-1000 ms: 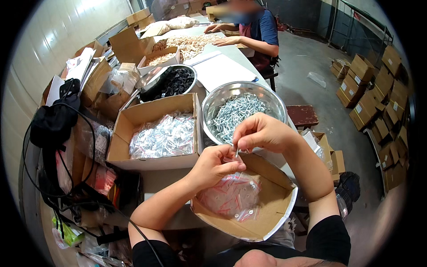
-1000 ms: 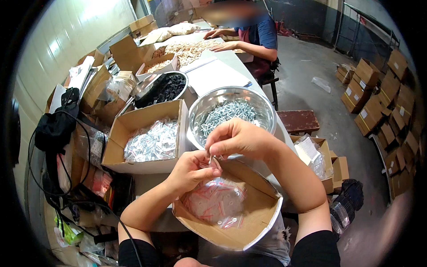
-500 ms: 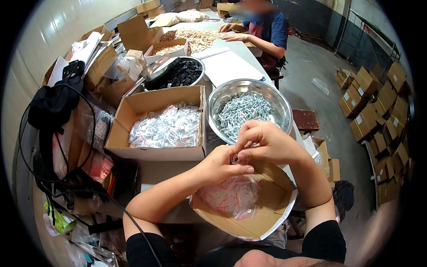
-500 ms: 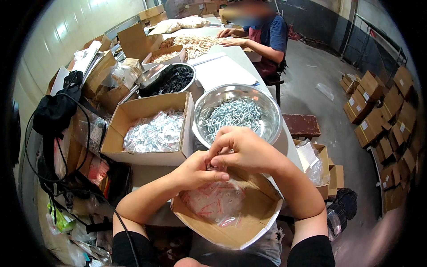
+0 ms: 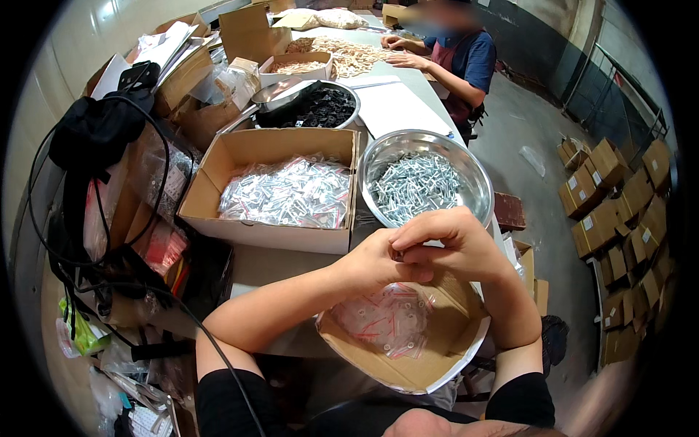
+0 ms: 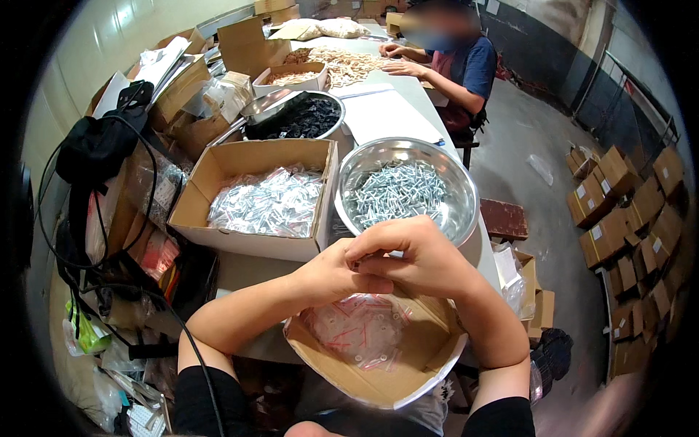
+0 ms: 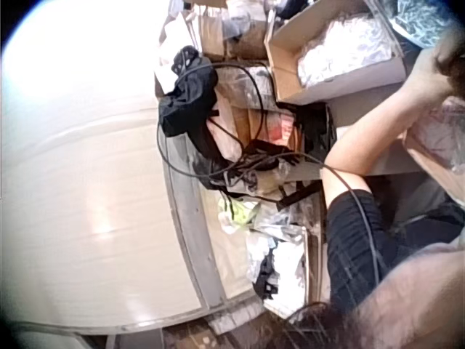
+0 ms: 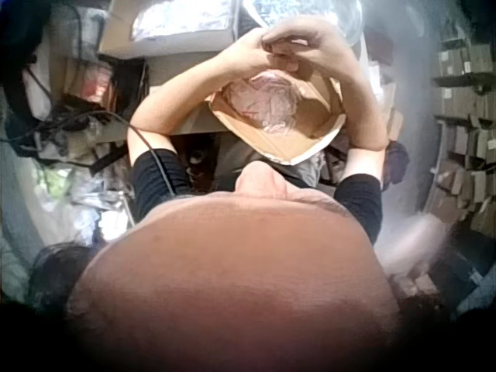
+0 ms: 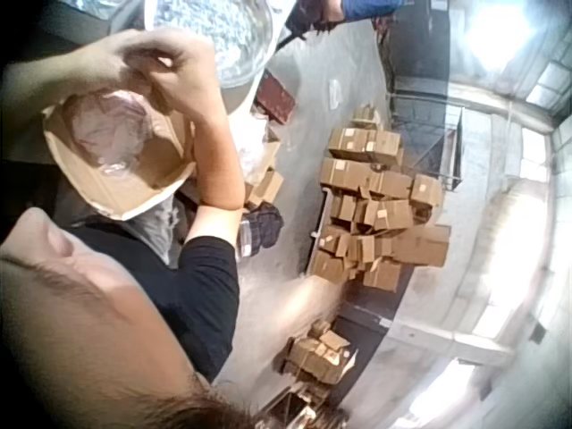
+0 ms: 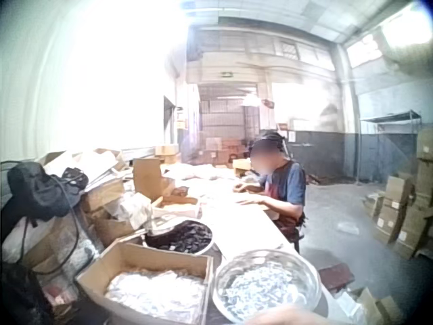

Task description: The person repeatedly picks small metal screws from a stainless steel bowl and places them into small clear plastic bags. The person handles the screws one by one, transferring them from the bulk bowl into individual packaging bags on a cluttered workbench.

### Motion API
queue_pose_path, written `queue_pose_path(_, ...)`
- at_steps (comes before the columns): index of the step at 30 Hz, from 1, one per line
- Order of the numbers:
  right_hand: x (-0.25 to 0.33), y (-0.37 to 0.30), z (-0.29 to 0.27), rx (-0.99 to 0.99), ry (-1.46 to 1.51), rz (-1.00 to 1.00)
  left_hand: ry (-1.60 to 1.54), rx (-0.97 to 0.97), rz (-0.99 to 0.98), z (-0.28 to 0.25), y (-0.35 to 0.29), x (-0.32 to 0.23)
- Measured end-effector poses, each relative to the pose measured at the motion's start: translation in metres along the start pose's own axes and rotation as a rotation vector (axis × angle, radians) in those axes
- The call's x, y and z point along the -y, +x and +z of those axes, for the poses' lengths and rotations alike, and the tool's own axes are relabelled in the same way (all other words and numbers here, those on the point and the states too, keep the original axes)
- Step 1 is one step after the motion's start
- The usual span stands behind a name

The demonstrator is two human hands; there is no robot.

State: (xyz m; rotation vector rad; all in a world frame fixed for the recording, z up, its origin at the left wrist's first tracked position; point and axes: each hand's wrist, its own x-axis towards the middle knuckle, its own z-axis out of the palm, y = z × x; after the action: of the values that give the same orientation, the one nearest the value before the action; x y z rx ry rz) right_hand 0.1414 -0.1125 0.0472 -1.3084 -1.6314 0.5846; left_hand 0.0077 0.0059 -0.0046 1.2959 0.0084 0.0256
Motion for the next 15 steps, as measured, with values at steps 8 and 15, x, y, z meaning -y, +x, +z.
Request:
queue_pose_path(8,-0.002,0.001,-0.016,0.102,-0.123,-0.128,-0.088,0.083,0.032,-0.006,0.0,0.001)
queue_pose_path(15,-0.005,0.002,-0.009,0.055,-0.238,-0.173,-0.008,-0.039,0.322,-0.002,0.003,0.012)
